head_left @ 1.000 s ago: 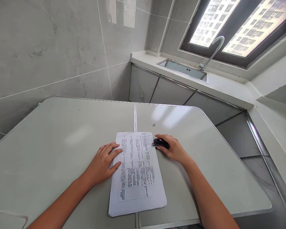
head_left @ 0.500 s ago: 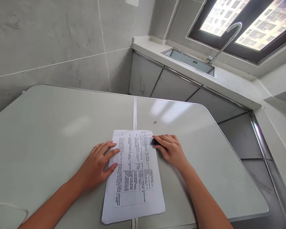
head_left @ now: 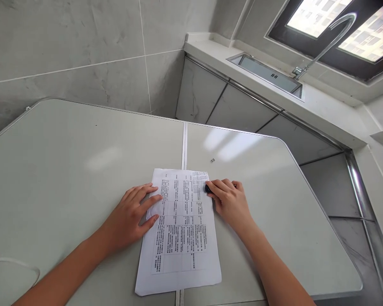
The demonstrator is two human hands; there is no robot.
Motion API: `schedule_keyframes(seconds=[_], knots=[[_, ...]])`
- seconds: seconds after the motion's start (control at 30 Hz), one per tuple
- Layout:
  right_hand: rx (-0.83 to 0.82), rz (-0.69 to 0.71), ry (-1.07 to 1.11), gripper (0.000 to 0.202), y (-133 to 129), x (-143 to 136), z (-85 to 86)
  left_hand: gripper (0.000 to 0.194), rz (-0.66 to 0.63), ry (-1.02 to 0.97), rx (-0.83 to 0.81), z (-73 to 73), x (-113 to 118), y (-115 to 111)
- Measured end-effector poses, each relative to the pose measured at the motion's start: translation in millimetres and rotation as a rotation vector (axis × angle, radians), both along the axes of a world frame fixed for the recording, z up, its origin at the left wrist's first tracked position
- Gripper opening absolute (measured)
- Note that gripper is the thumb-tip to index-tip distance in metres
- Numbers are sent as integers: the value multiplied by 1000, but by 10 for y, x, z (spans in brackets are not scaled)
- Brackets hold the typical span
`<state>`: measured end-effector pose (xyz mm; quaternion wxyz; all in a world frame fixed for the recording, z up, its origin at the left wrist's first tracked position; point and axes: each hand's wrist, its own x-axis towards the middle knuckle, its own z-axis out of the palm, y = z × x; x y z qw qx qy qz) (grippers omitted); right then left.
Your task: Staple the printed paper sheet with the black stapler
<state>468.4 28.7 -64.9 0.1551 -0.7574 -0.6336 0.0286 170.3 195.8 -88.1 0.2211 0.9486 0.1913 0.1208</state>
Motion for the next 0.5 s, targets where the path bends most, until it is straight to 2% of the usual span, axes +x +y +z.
schedule_keyframes(seconds=[0.13, 0.3, 0.4, 0.5], knots=[[65, -7, 11, 32, -14, -1, 5, 42, -2, -8, 5, 25, 3, 10], [52, -10, 156, 28, -153, 334, 133, 41, -1, 4, 32, 58, 5, 18], [35, -87, 166, 28, -224, 551, 95, 40, 2, 1, 46, 72, 5, 19], [84, -280, 99, 27, -240, 670, -9, 40, 6, -11, 47, 80, -1, 21]])
